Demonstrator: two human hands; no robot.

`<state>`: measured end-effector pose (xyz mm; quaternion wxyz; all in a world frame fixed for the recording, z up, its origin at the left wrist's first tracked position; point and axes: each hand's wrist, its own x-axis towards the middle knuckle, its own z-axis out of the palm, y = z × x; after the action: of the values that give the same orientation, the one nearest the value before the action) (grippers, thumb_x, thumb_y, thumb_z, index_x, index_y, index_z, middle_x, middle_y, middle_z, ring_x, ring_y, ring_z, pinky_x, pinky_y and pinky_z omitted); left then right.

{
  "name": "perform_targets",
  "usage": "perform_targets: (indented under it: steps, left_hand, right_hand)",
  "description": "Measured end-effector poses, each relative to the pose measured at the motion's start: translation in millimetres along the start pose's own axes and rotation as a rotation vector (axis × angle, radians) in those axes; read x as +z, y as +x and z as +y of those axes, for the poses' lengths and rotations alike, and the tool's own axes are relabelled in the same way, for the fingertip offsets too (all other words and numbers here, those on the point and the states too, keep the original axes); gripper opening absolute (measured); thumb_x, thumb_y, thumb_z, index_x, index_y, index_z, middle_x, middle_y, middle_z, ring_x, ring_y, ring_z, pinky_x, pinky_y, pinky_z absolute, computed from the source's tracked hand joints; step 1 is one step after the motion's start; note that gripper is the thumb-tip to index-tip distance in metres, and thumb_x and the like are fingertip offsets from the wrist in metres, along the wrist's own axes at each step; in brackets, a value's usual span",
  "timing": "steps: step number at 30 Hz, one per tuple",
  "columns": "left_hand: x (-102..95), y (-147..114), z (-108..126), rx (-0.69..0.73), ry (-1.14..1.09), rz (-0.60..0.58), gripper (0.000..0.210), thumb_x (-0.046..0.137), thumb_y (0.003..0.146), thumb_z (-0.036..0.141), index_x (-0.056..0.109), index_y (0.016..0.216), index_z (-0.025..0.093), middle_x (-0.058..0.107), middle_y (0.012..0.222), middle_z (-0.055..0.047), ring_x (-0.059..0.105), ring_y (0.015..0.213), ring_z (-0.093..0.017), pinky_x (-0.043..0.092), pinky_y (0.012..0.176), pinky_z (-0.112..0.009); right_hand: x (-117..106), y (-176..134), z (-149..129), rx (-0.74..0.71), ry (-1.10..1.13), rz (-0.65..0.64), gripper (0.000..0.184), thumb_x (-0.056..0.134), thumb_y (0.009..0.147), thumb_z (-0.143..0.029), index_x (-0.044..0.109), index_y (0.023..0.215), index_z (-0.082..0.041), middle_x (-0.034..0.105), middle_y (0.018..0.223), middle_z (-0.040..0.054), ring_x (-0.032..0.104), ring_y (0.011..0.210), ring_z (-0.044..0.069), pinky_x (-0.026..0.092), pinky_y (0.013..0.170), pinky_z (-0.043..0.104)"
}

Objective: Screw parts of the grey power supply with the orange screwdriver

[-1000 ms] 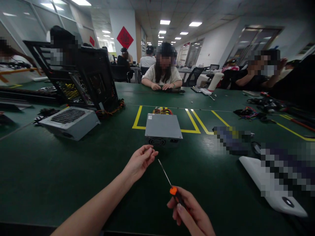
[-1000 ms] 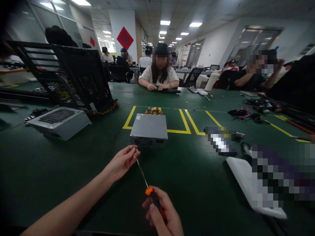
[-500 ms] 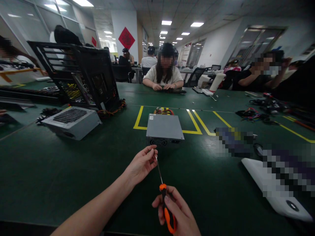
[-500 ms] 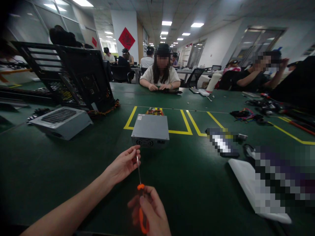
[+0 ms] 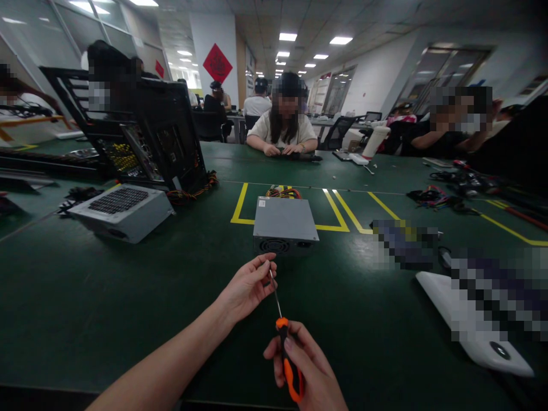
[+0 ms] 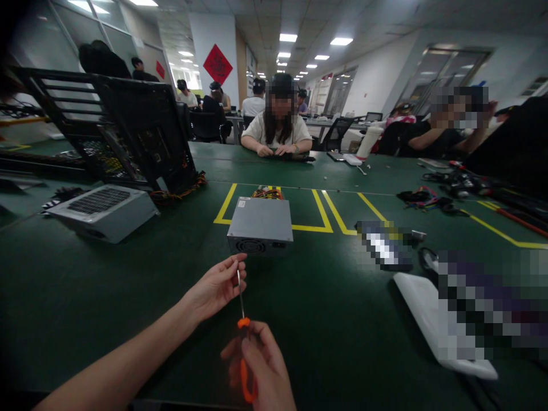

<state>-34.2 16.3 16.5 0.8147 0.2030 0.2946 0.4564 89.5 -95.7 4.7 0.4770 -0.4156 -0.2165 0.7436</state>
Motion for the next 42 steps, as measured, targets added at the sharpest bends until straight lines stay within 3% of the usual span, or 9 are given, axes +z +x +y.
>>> perform_targets:
  steps: [7, 17, 23, 35, 42]
  left_hand:
    - [-0.9, 1.7, -5.0, 0.047, 0.012, 0.009, 0.019, 0.055, 0.080, 0.013, 0.055, 0.099, 0.015, 0.055, 0.081, -0.002, 0.055, 0.065, -0.007, 0.048, 0.059, -0.020]
    - [-0.5, 5.2, -8.7, 0.063, 0.038, 0.032, 0.016, 0.056, 0.079, 0.013, 0.056, 0.096, 0.014, 0.058, 0.082, -0.003, 0.056, 0.065, -0.007, 0.049, 0.060, -0.018]
    - [0.7, 2.9, -8.6, 0.037, 0.066, 0.010, 0.015, 0.057, 0.080, 0.017, 0.058, 0.095, 0.013, 0.060, 0.088, -0.005, 0.058, 0.067, -0.008, 0.049, 0.061, -0.017]
    - [-2.3, 3.6, -8.7, -0.007, 0.106, -0.077, 0.011, 0.060, 0.078, 0.022, 0.059, 0.083, 0.012, 0.060, 0.078, -0.004, 0.057, 0.066, -0.008, 0.048, 0.060, -0.017]
    - [-1.6, 4.4, -10.4, -0.002, 0.143, -0.070, 0.013, 0.061, 0.077, 0.024, 0.059, 0.082, 0.012, 0.060, 0.079, -0.005, 0.057, 0.065, -0.008, 0.048, 0.058, -0.017]
  right_hand:
    - [-1.4, 3.5, 5.2, 0.022, 0.126, 0.027, 0.030, 0.072, 0.063, -0.028, 0.055, 0.084, -0.015, 0.062, 0.070, 0.0022, 0.051, 0.051, 0.007, 0.034, 0.048, 0.018]
    - [2.5, 0.1, 2.2, 0.016, 0.158, 0.039, 0.029, 0.071, 0.065, -0.032, 0.054, 0.082, -0.015, 0.061, 0.068, 0.0017, 0.052, 0.053, 0.008, 0.037, 0.049, 0.019]
    - [2.1, -0.3, 2.4, 0.005, 0.168, 0.050, 0.030, 0.071, 0.064, -0.033, 0.054, 0.081, -0.015, 0.061, 0.066, 0.0010, 0.051, 0.051, 0.007, 0.037, 0.048, 0.018]
    - [0.0, -1.4, 0.1, 0.039, 0.157, 0.037, 0.032, 0.071, 0.064, -0.037, 0.057, 0.083, -0.014, 0.062, 0.067, 0.0025, 0.054, 0.051, 0.008, 0.038, 0.048, 0.018]
    - [-3.2, -1.5, 0.9, 0.074, 0.214, 0.067, 0.033, 0.071, 0.063, -0.039, 0.059, 0.083, -0.015, 0.061, 0.065, 0.0019, 0.054, 0.052, 0.008, 0.040, 0.049, 0.019]
